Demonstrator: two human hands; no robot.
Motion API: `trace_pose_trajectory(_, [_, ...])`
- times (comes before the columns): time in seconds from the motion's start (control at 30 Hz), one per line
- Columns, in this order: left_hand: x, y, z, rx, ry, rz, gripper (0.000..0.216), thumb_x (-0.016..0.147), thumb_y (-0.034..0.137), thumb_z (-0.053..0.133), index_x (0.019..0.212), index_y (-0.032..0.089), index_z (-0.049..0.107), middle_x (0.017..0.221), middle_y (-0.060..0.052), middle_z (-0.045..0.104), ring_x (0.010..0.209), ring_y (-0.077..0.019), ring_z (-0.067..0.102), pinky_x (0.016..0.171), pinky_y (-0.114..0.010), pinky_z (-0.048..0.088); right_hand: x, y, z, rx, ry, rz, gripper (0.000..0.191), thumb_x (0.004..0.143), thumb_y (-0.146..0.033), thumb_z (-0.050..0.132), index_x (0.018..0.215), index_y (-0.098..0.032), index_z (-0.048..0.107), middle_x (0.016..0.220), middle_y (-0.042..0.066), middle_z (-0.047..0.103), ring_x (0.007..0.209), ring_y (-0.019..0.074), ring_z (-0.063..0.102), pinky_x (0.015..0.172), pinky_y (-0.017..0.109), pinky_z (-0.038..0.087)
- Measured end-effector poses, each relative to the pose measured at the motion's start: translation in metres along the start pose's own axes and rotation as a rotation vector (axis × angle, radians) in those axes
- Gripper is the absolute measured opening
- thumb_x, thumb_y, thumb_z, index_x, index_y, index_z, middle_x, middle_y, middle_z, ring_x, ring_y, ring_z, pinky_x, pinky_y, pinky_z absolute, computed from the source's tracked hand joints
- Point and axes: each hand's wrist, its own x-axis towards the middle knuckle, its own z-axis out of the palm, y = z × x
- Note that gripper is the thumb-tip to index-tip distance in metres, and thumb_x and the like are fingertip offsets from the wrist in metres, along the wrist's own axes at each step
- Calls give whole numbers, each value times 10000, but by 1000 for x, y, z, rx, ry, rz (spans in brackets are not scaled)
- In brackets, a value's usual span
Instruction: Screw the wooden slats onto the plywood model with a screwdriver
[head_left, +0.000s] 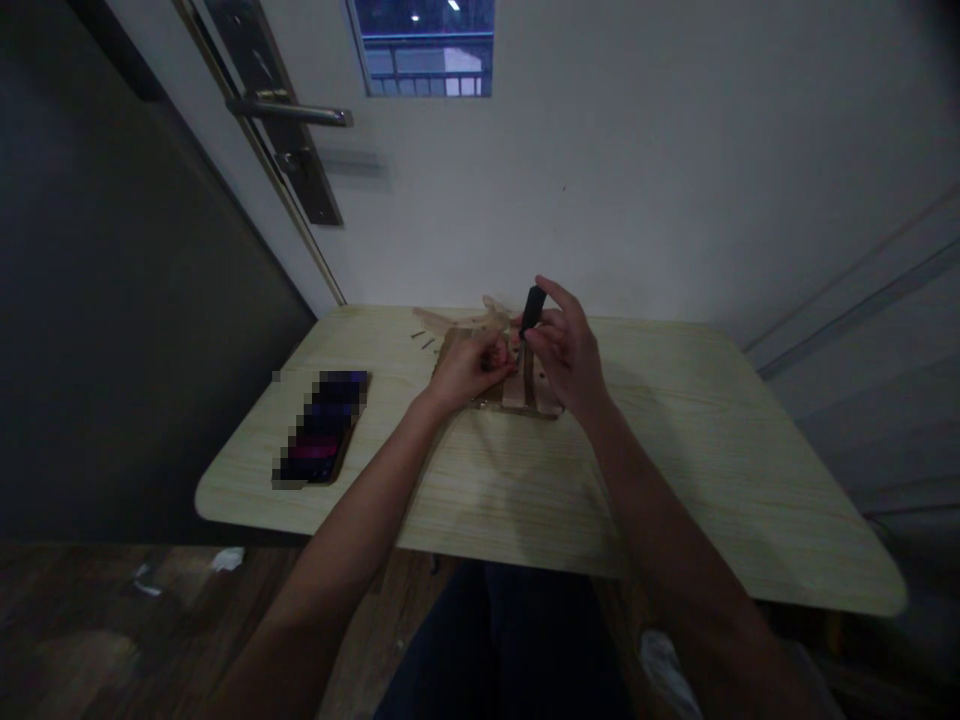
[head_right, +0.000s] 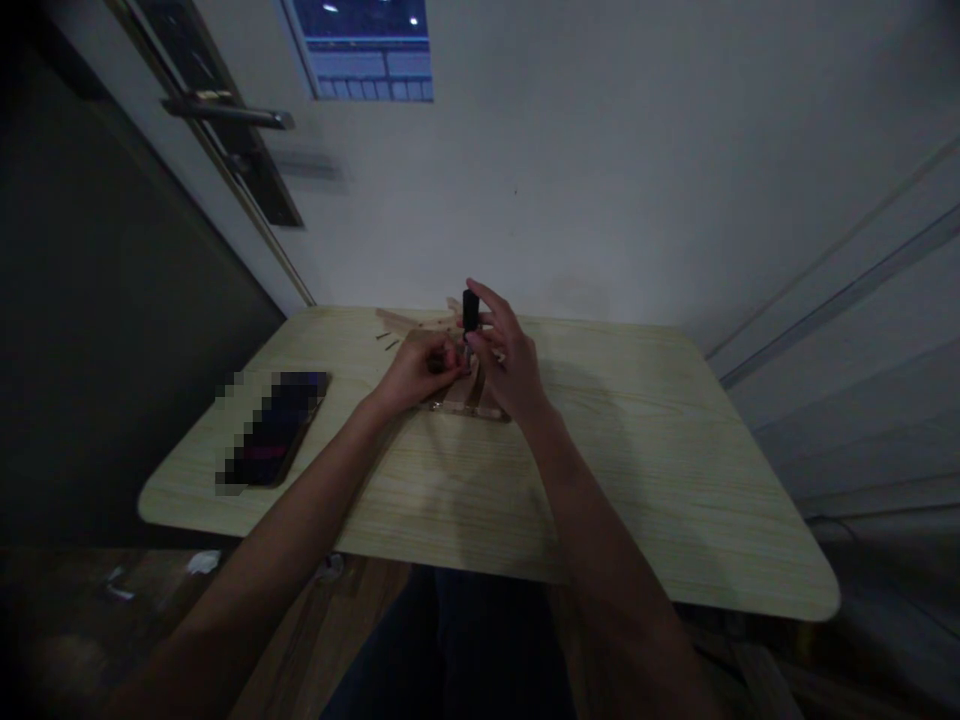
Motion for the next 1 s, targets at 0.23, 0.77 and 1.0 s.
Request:
trace_pose_trajectory(0.23, [1,-3,1,-6,-16,-4,202,823,265,687,736,184,523,730,2,652,656,-125,610,625,-243,509,5,3,3,-82,86,2,558,887,-590,627,1358,-305,539,1187,69,699,808,182,733,626,318,645])
trace_pose_trajectory(0.77, [2,-5,-10,-87,-128,-2,314,797,357,737,1029,156,675,1001,-76,733,919,-175,693,840,-297,566,7,5,2,-65,112,-51,500,923,-561,601,1353,-312,552,1353,78,635,934,191,725,691,326,658])
trace_pose_trajectory(1.0, [2,-2,-11,-64,-161,13,255,860,346,654,1035,161,670,987,-67,732,902,-173,687,836,-307,566,5,4,0,-54,91,-43,515,943,-603,543,1369,-313,564,1351,86,655,890,186,746,677,292,644])
